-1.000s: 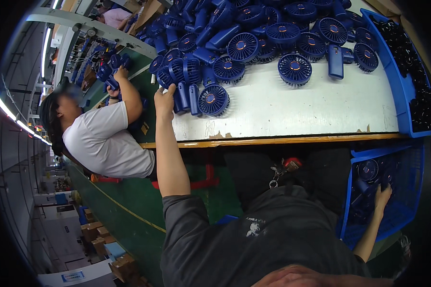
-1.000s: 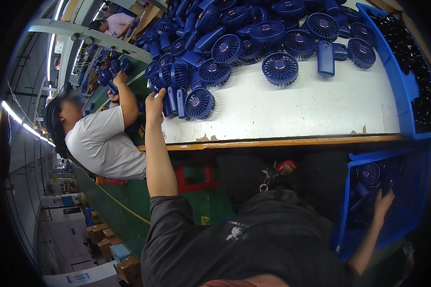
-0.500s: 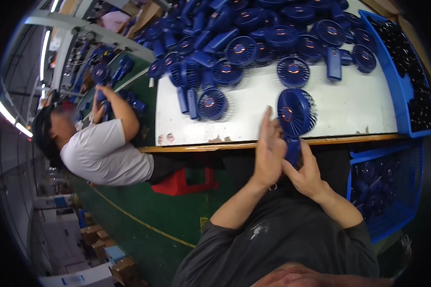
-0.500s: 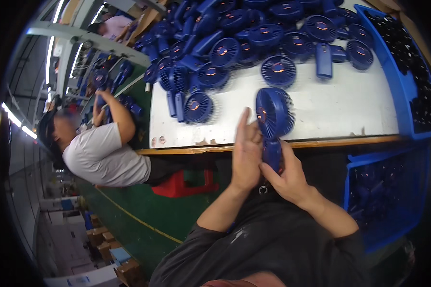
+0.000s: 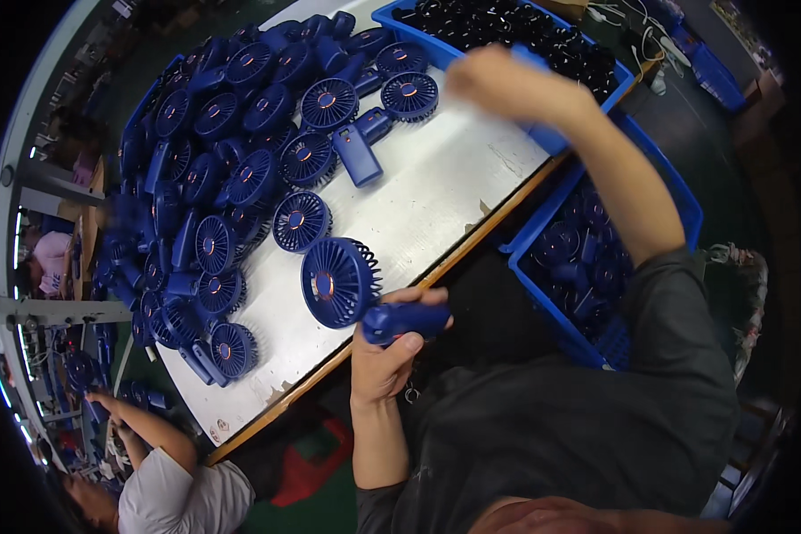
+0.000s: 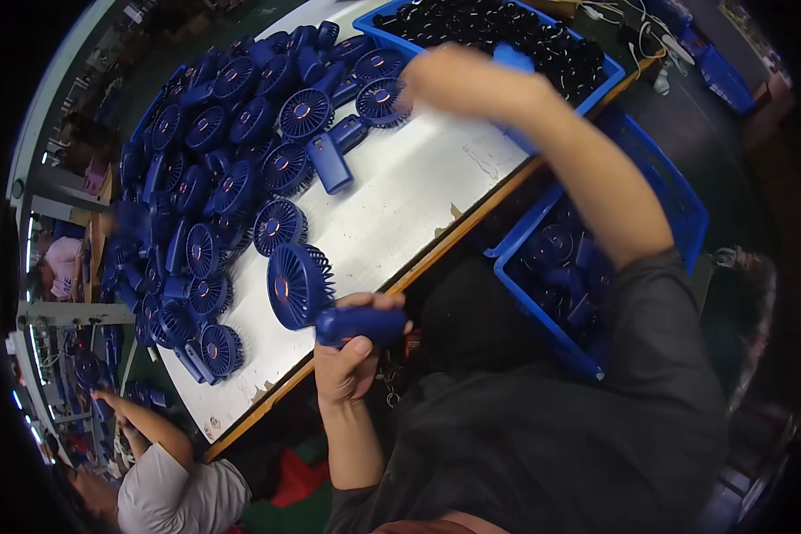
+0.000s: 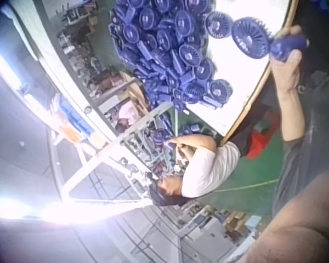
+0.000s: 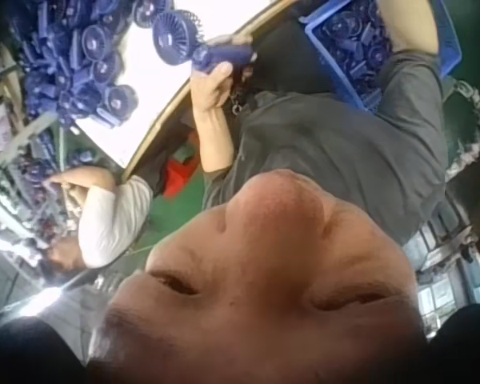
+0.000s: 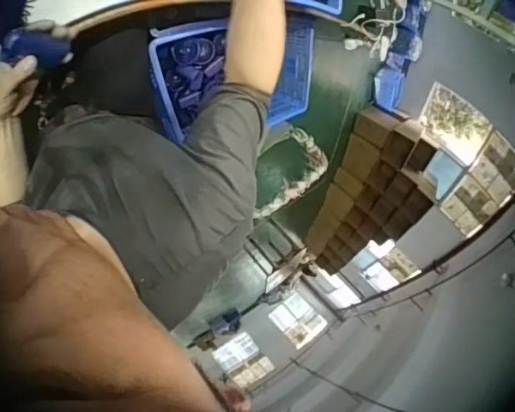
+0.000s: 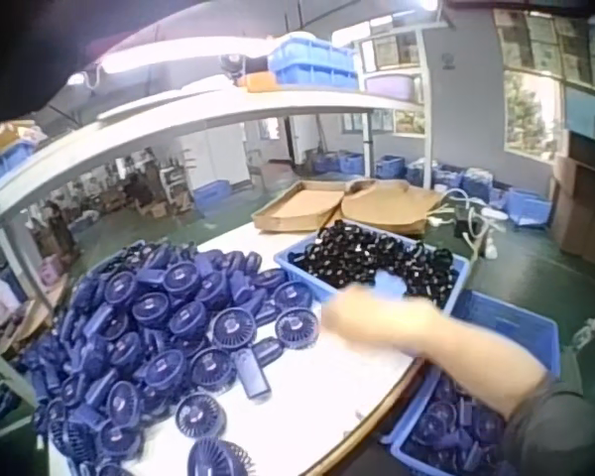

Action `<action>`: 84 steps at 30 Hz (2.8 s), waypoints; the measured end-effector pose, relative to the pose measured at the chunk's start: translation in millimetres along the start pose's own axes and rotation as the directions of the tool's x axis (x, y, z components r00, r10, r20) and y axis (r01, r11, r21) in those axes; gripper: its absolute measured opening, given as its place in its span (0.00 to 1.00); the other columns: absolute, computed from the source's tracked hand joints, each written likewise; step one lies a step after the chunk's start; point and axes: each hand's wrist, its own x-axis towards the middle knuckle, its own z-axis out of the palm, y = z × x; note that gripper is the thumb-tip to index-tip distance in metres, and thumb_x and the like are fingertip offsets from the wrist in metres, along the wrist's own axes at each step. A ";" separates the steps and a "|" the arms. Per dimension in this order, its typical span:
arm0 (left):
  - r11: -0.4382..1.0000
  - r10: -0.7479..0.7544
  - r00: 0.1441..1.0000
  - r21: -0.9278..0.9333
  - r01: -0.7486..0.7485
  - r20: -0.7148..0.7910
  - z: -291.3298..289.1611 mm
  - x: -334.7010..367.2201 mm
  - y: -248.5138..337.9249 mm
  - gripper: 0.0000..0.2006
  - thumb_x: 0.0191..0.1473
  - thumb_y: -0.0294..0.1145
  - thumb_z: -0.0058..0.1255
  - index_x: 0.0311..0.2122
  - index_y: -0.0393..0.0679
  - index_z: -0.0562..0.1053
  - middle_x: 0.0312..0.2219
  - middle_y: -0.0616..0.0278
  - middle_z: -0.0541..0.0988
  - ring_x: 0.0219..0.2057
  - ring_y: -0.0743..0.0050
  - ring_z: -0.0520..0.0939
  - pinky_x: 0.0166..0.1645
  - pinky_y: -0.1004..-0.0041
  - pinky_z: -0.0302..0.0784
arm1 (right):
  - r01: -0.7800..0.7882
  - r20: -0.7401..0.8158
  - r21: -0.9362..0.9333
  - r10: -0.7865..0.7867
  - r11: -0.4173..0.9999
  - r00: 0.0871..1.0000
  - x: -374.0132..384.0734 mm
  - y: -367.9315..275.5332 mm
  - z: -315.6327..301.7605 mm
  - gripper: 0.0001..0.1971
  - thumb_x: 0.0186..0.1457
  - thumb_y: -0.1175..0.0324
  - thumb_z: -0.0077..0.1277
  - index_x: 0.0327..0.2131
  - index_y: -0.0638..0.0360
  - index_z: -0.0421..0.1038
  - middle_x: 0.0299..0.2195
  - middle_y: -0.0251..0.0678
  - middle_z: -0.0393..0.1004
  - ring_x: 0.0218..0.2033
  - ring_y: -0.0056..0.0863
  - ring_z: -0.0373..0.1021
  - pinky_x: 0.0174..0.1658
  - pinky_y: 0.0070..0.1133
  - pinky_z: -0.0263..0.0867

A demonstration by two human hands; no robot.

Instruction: Assemble handheld electric fans at a factory workstation by attaching components and placing finished units into a bin.

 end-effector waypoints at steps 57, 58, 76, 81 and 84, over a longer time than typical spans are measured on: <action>0.975 -0.187 0.981 0.113 0.192 -0.053 -13.4 -30.5 30.1 0.18 0.51 0.29 0.62 0.45 0.35 0.69 0.32 0.59 0.76 0.27 0.76 0.79 0.20 0.80 0.78 | 0.550 -0.239 0.625 -0.535 0.554 0.810 -73.4 -126.4 119.7 0.14 0.46 0.80 0.60 0.39 0.66 0.73 0.39 0.42 0.72 0.42 0.34 0.71 0.46 0.26 0.68; 0.979 -0.175 0.983 0.099 0.180 -0.062 -9.7 -31.8 26.4 0.17 0.50 0.30 0.63 0.42 0.36 0.70 0.32 0.59 0.76 0.28 0.76 0.79 0.20 0.80 0.78 | 0.553 -0.232 0.619 -0.543 0.557 0.807 -71.3 -128.8 121.0 0.14 0.46 0.80 0.59 0.40 0.66 0.74 0.40 0.42 0.72 0.43 0.35 0.71 0.45 0.27 0.69; 0.218 0.348 0.932 0.958 -0.188 0.104 23.5 -8.9 29.4 0.39 0.55 0.47 0.52 0.59 0.22 0.56 0.58 0.28 0.58 0.60 0.36 0.61 0.62 0.54 0.59 | 0.385 -0.339 0.689 -0.197 0.614 0.920 -125.1 -128.8 194.2 0.26 0.49 0.68 0.58 0.53 0.62 0.64 0.42 0.43 0.71 0.43 0.37 0.70 0.49 0.32 0.65; -0.312 0.553 0.816 0.950 0.013 0.170 -18.4 -23.7 119.0 0.40 0.50 0.37 0.61 0.62 0.29 0.56 0.62 0.35 0.57 0.65 0.39 0.56 0.67 0.56 0.51 | 0.039 -0.139 0.942 0.284 0.332 0.949 -181.7 -39.4 212.5 0.25 0.51 0.75 0.52 0.54 0.67 0.63 0.46 0.39 0.71 0.47 0.25 0.67 0.53 0.22 0.63; -0.248 0.835 0.546 0.846 0.472 -0.060 -142.7 -61.2 182.2 0.31 0.58 0.39 0.51 0.61 0.30 0.60 0.53 0.38 0.71 0.55 0.46 0.73 0.60 0.61 0.64 | -0.180 -0.259 0.760 0.545 0.624 0.797 -221.8 66.7 218.9 0.23 0.58 0.69 0.53 0.55 0.68 0.64 0.53 0.42 0.68 0.54 0.28 0.63 0.60 0.26 0.55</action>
